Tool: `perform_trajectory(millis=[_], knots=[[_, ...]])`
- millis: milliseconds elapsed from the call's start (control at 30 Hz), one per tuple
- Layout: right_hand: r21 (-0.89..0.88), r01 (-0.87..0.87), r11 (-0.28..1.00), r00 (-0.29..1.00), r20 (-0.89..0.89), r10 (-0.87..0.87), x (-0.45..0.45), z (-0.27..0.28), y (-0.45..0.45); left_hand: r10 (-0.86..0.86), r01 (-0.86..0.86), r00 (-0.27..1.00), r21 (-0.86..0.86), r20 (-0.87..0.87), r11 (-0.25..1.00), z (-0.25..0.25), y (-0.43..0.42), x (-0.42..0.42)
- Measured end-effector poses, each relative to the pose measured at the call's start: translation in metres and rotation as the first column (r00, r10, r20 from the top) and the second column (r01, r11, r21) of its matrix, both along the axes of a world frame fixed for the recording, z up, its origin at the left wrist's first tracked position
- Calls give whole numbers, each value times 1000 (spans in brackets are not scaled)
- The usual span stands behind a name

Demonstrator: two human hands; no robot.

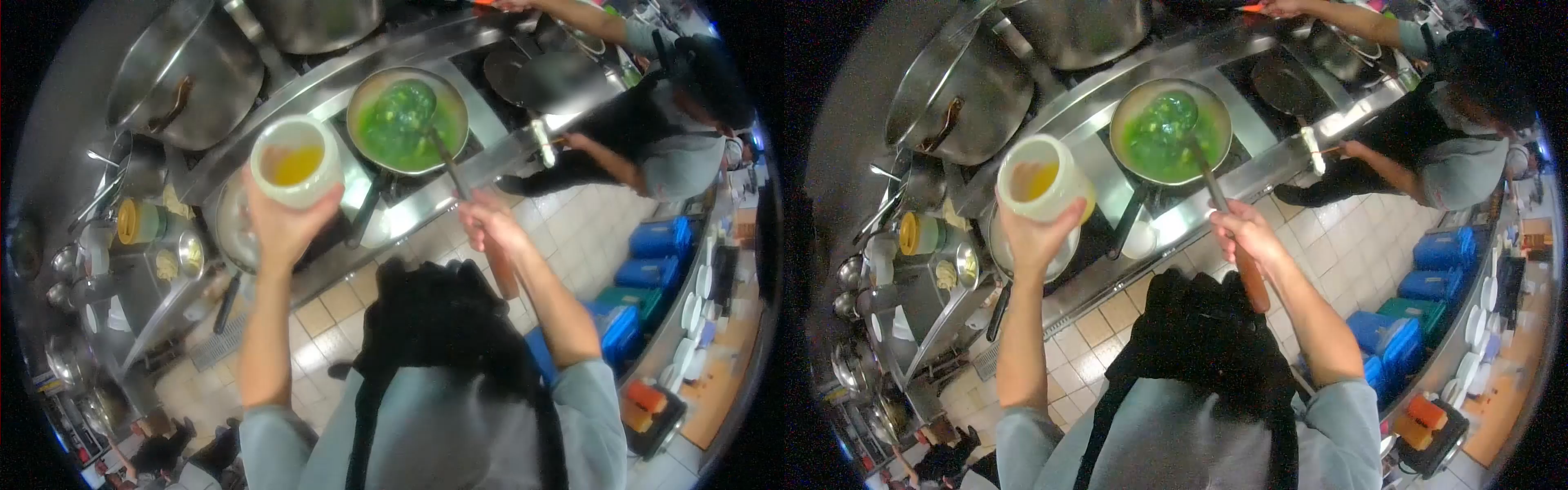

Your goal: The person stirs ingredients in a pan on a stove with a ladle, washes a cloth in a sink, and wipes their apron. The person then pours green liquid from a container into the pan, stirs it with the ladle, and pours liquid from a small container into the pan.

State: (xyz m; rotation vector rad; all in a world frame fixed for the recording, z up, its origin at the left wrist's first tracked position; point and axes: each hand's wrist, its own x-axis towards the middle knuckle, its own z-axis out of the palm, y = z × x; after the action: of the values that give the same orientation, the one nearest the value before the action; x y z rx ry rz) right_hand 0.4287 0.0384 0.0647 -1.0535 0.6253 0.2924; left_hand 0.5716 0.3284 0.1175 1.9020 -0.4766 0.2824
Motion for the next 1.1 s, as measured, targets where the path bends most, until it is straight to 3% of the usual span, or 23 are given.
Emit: perform_trajectory(millis=[33,100,133,167,233,300,400,433,467,500,567,600,667,767,1100], knots=[[8,0,1000,1000,-9,0,-4,8,-1,-8,9,1000,-20,27,1000,0,-3,8],[-378,-96,921,995,-12,99,-13,20,-4,-23,23,999,-1,46,1000,-12,-1,23],[-482,-264,836,964,-142,223,-15,32,-14,-48,47,997,17,58,999,-9,-2,27],[-478,-266,837,964,-144,223,-20,32,-20,-74,71,995,34,73,997,-8,-4,31],[-864,-168,474,944,-3,330,-28,32,-26,-92,92,995,-6,47,996,-7,-8,41],[-858,-131,497,950,34,309,-33,45,-22,-83,76,995,111,60,991,-4,-13,50],[-889,-28,457,940,132,315,-42,58,-19,-130,122,989,97,77,988,-10,-22,65],[-661,-65,748,977,111,183,-42,76,-15,-132,124,988,98,79,987,-10,-25,69],[-342,-46,939,997,43,65,-41,88,-13,-130,114,985,135,111,984,-10,-29,72],[-340,-41,939,997,45,60,-39,93,-12,-129,104,981,172,144,980,-10,-34,76],[-4,129,992,988,80,-128,-39,100,-10,-160,141,980,156,122,978,-14,-42,82],[-2,134,991,987,85,-134,-40,101,-12,-185,170,978,138,99,976,-15,-46,84],[171,163,972,984,39,-172,-45,104,-15,-197,174,972,175,125,969,-13,-55,86],[315,154,936,984,39,-175,-54,109,-16,-225,175,957,254,181,951,-17,-63,96],[285,112,952,994,-19,-111,-62,133,-4,-299,115,878,442,374,889,-19,-80,114]])
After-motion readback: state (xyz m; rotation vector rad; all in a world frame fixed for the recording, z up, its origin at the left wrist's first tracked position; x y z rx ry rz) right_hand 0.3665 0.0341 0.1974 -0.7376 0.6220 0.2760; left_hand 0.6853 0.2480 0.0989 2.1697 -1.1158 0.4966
